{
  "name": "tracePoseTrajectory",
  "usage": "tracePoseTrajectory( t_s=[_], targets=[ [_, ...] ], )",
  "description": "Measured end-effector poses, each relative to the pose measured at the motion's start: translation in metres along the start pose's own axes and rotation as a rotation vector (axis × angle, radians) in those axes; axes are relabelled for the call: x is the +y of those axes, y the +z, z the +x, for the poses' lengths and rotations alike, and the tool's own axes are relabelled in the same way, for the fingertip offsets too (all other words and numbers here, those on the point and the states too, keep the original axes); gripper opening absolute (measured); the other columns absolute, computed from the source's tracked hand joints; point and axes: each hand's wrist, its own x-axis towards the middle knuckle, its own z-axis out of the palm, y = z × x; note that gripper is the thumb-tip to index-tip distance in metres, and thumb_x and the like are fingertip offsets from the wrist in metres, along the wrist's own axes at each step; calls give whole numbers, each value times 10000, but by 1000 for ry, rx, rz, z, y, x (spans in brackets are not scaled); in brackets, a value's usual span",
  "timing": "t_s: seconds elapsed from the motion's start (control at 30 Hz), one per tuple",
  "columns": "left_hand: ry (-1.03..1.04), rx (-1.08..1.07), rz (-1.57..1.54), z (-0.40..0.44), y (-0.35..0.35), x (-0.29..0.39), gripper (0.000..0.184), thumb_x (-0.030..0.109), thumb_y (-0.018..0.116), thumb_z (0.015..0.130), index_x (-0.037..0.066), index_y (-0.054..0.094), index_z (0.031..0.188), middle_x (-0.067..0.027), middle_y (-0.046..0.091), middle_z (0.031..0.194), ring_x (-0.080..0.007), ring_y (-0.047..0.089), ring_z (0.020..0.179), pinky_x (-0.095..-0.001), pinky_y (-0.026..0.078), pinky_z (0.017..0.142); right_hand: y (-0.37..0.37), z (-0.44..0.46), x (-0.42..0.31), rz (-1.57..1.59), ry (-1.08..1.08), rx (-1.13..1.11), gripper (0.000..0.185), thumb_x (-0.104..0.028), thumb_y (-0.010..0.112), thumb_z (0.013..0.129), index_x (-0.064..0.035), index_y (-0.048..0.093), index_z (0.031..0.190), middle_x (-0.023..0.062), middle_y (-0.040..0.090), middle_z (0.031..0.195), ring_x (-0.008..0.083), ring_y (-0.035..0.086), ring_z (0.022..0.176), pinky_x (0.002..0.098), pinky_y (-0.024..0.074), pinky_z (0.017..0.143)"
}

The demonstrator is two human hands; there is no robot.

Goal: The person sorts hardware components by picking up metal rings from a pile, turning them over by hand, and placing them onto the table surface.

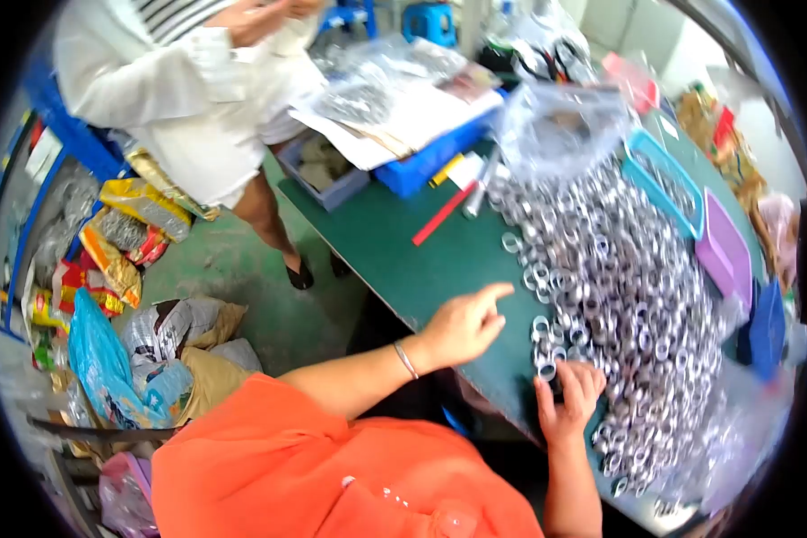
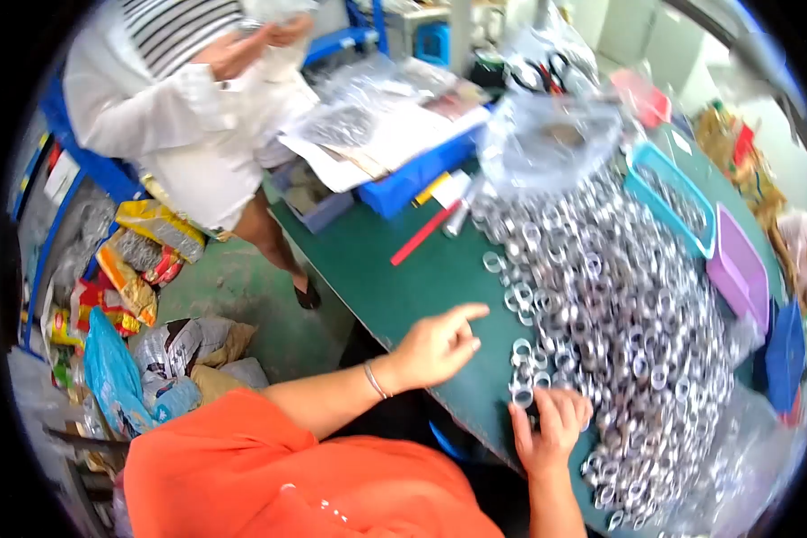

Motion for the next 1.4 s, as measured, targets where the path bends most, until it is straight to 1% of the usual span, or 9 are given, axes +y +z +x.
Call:
tracePoseTrajectory(
  t_s=[0.27, 0.7, 0.77, 0.97, 1.1, 1.17, 1.2, 1.27, 1.4],
  targets=[
    [-106, 6, -92, 0, 6, -5, 381, 6, 611, 808, 15, 522, 1179, 39, 523, 697, -14, 438, 608, -171, 393, 565, 6, -4, 9, 39, 27, 104, 329, -185, 777, 629, -60, 641, 902, 36, 609, 832, 223, 542, 803, 349, 351, 762],
    [-87, -17, -61, 2, 5, -8, 361, 1, 596, 824, 5, 518, 1176, 31, 518, 708, -21, 436, 609, -166, 388, 571, 5, -4, 11, 46, 26, 88, 311, -209, 783, 623, -73, 643, 864, 25, 611, 804, 210, 551, 791, 342, 346, 783],
    [-54, 18, -66, 3, 7, -10, 363, 13, 613, 787, 19, 534, 1142, -3, 535, 659, -65, 467, 535, -208, 407, 524, 5, -5, 11, 56, 20, 88, 309, -212, 783, 624, -71, 642, 859, 25, 609, 795, 209, 550, 783, 343, 347, 781],
    [-91, -25, -66, 2, 5, -6, 348, 4, 598, 822, -2, 527, 1163, 34, 521, 706, -19, 426, 598, -164, 382, 563, 4, -4, 11, 62, 17, 66, 306, -213, 781, 626, -69, 640, 856, 23, 606, 794, 210, 546, 778, 344, 349, 774],
    [-46, -6, -8, 3, 4, -2, 350, 1, 609, 799, 23, 542, 1142, 17, 521, 677, -42, 451, 573, -197, 403, 537, 3, -4, 6, 176, 87, 137, 324, -88, 756, 657, -27, 623, 946, 83, 600, 806, 246, 556, 741, 326, 425, 675],
    [-31, 1, -5, 3, 3, 0, 353, 1, 612, 791, 27, 544, 1137, 10, 519, 664, -52, 458, 560, -206, 404, 529, 0, -2, 2, 399, 331, 120, 305, -5, 712, 712, 12, 600, 995, 79, 611, 839, 160, 572, 675, 258, 464, 583],
    [-29, 2, -2, 3, 2, 1, 354, 1, 613, 788, 25, 544, 1134, 7, 518, 658, -55, 458, 553, -208, 403, 524, 11, -6, 6, 738, 527, 208, 241, 19, 662, 767, 13, 600, 999, 55, 617, 871, 103, 583, 709, 235, 471, 585],
    [-49, -4, -36, 3, 1, 2, 348, 1, 614, 786, 18, 545, 1127, 5, 520, 651, -56, 457, 542, -209, 399, 515, -4, 23, -5, 1098, 745, 221, 186, 42, 595, 814, 5, 604, 996, 44, 616, 897, 95, 597, 735, 214, 477, 585],
    [-63, -8, -91, 7, 0, 1, 323, -5, 606, 787, 2, 550, 1105, 2, 524, 656, -54, 459, 539, -205, 397, 511, -36, 99, 13, 833, 940, -162, 200, -40, 571, 815, 31, 625, 995, 79, 628, 777, 120, 588, 579, 238, 476, 499]
  ],
)
